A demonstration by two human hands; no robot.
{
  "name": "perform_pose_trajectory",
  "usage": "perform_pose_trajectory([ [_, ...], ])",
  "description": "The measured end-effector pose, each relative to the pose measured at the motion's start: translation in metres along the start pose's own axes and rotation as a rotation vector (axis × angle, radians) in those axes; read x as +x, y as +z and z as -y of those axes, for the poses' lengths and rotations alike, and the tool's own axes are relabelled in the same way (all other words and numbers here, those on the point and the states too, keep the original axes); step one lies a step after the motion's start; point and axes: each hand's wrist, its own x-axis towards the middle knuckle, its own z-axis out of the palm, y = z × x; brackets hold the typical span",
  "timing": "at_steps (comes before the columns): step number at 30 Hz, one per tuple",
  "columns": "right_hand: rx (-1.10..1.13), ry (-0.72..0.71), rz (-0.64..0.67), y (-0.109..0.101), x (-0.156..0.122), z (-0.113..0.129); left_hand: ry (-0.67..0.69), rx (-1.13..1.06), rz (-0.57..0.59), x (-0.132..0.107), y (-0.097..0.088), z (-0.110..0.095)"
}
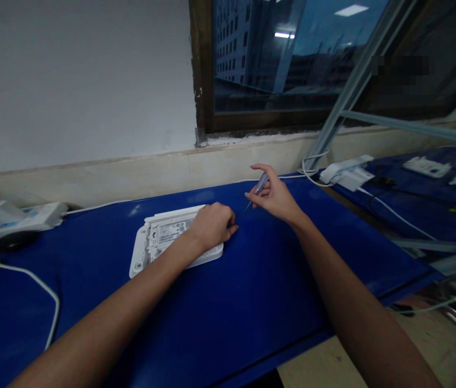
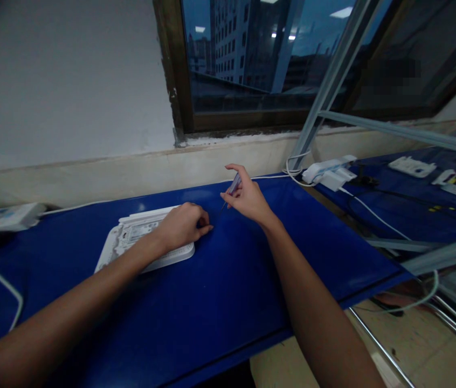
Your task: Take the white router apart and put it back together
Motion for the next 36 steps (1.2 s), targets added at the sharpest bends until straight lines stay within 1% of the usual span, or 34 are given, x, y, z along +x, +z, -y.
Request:
perform_pose_trajectory([
  [3,-0.006,0.008,0.008,0.001,0.0,0.002,-0.003,-0.003,-0.048,-0.008,-0.006,0.004],
  [5,-0.004,0.013,0.02,0.003,-0.001,0.004,0.001,-0.009,-0.076,-0.019,-0.014,0.011],
  [9,0.036,0.003,0.045,0.011,-0.003,0.01,0.083,-0.033,-0.123,-0.056,-0.037,0.036],
  [11,0.077,0.0,0.044,0.016,-0.003,0.014,0.052,-0.039,-0.128,-0.08,-0.047,0.053],
  [13,0.122,0.0,0.039,0.023,-0.004,0.019,0.0,-0.065,-0.092,-0.103,-0.052,0.07],
  [16,0.178,0.001,0.023,0.034,-0.004,0.026,-0.032,-0.055,0.005,-0.132,-0.052,0.088],
  [18,0.206,-0.004,0.005,0.04,-0.005,0.031,-0.034,-0.032,0.002,-0.145,-0.048,0.094],
  [22,0.232,-0.024,-0.025,0.048,-0.006,0.035,-0.055,0.047,-0.08,-0.158,-0.044,0.091],
  [29,0.214,-0.035,-0.05,0.054,-0.007,0.033,-0.226,0.208,-0.174,-0.162,-0.035,0.065],
  [31,0.195,-0.051,-0.06,0.058,-0.008,0.035,-0.203,0.173,-0.192,-0.161,-0.033,0.059],
  [34,0.159,-0.105,-0.053,0.064,-0.012,0.041,-0.07,0.078,-0.233,-0.16,-0.032,0.055],
  [36,0.145,-0.14,-0.028,0.069,-0.016,0.047,-0.004,0.075,-0.254,-0.159,-0.029,0.056],
])
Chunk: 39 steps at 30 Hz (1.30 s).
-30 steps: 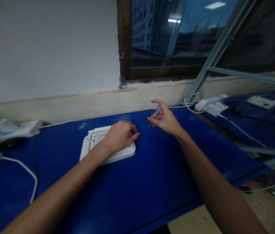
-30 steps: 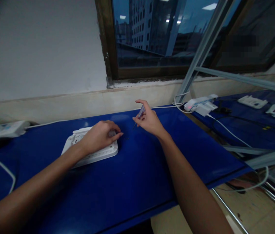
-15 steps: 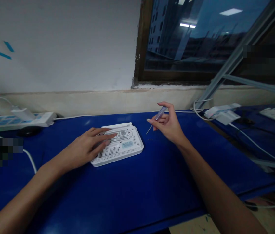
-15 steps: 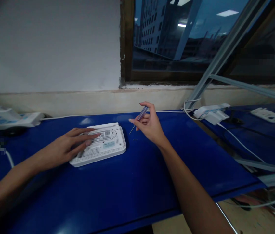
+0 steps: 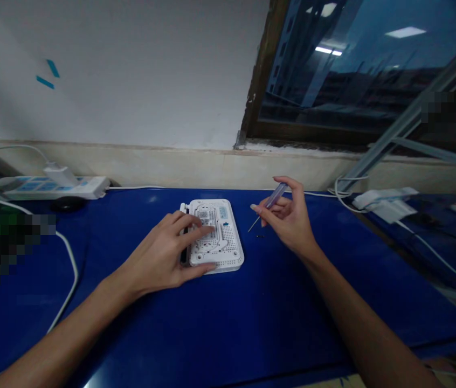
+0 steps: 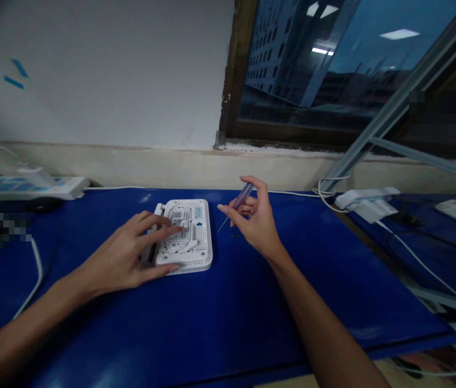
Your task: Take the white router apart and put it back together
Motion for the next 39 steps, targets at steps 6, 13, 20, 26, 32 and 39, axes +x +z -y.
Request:
perform_pose_trajectory([
  [6,-0.042,-0.088,0.113,0.016,-0.014,0.017,-0.035,0.022,0.066,-0.002,0.018,0.005],
  [13,-0.315,-0.277,0.179,0.017,-0.022,0.019,-0.04,0.001,0.07,-0.002,0.021,0.003],
  [20,-0.415,-0.507,0.252,0.025,-0.026,0.024,-0.047,0.0,0.086,-0.002,0.02,0.004],
  [26,-0.421,-0.638,0.106,0.031,-0.026,0.037,-0.045,-0.007,0.096,-0.001,0.019,0.004],
  [32,-0.638,-0.629,-0.032,0.026,-0.024,0.037,-0.041,-0.017,0.076,-0.001,0.019,0.003],
  [39,-0.539,-0.641,0.151,0.025,-0.023,0.04,-0.035,0.021,0.104,0.0,0.019,0.003],
])
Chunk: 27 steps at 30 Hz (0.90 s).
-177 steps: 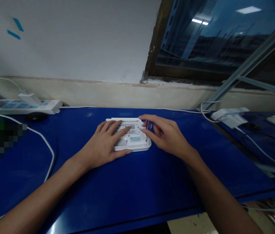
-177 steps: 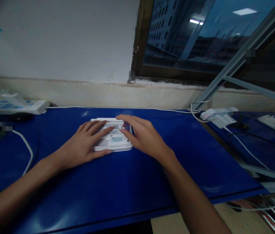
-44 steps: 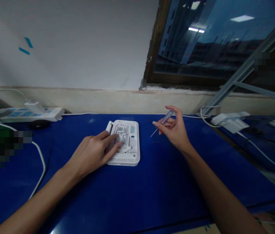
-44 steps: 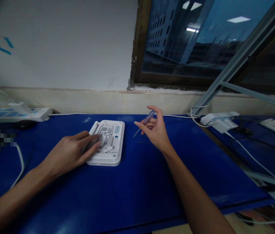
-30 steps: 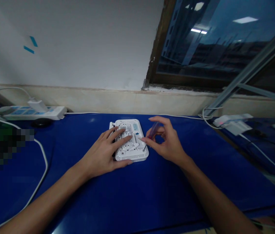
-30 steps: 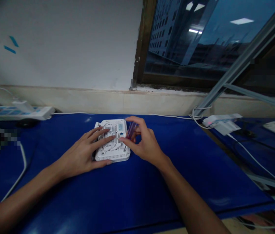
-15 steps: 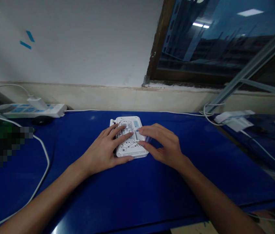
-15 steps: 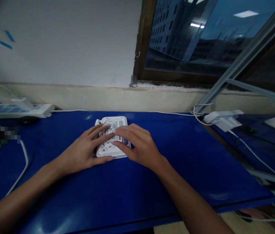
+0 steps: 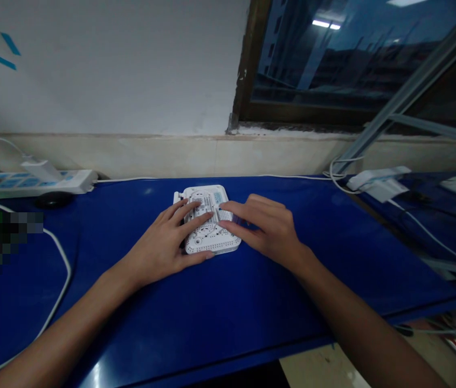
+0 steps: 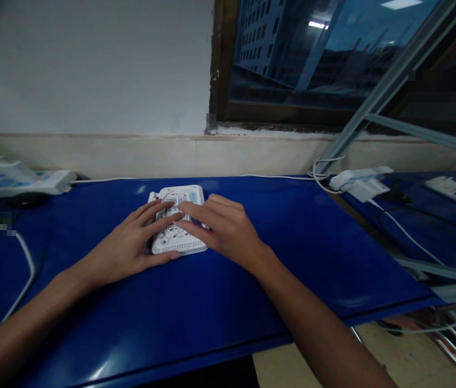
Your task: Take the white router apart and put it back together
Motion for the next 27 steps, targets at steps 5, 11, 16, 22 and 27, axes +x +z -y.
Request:
perform_pose_trajectory([
  [5,0.108,0.035,0.132,-0.011,0.004,-0.001,0.008,-0.003,-0.004,0.0,0.0,0.0],
  [11,0.196,0.141,0.264,-0.022,0.002,-0.004,0.007,0.014,-0.003,0.0,0.0,0.0],
  [16,0.148,0.172,0.144,-0.009,-0.002,-0.007,0.005,0.017,-0.008,0.001,0.0,-0.001],
  [22,0.206,0.182,0.229,-0.009,0.002,0.003,0.003,-0.025,-0.017,0.0,-0.001,-0.001],
  [27,0.181,0.184,0.27,-0.007,0.0,0.004,-0.002,-0.048,-0.003,0.0,-0.002,-0.001],
])
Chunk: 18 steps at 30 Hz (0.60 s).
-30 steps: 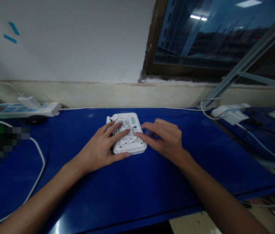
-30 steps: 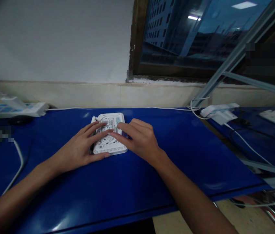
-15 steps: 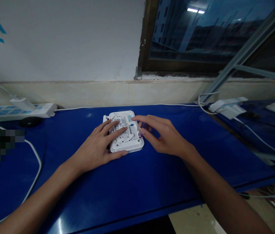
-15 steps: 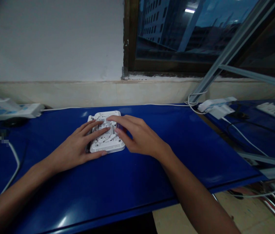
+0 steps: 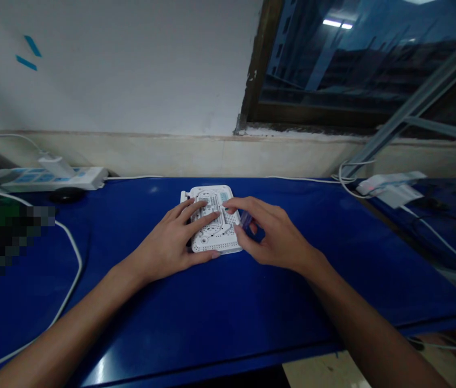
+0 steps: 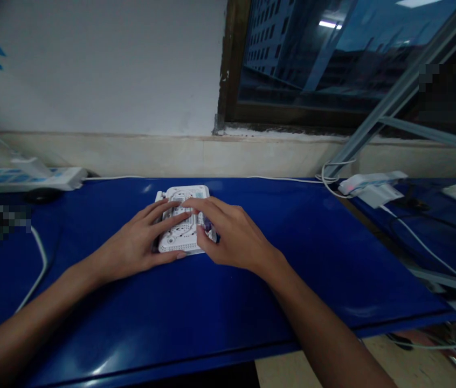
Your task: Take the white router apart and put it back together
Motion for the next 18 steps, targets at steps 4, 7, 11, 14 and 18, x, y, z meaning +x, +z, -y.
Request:
perform_pose_trajectory([
  [4,-0.034,0.028,-0.055,0.007,-0.001,-0.004,-0.014,0.006,0.021,0.0,-0.001,-0.001],
  [7,-0.013,0.044,-0.045,0.007,-0.002,-0.002,-0.02,0.012,0.029,0.0,-0.001,-0.002],
  [11,-0.022,0.02,-0.054,0.007,-0.003,-0.001,-0.01,0.006,0.035,0.0,-0.001,-0.001],
  [14,-0.044,0.018,-0.099,0.011,-0.002,-0.003,-0.008,0.011,0.044,0.0,-0.002,-0.001],
  [18,0.004,0.015,-0.099,0.012,-0.001,-0.003,-0.01,0.018,0.049,-0.001,-0.002,-0.001],
])
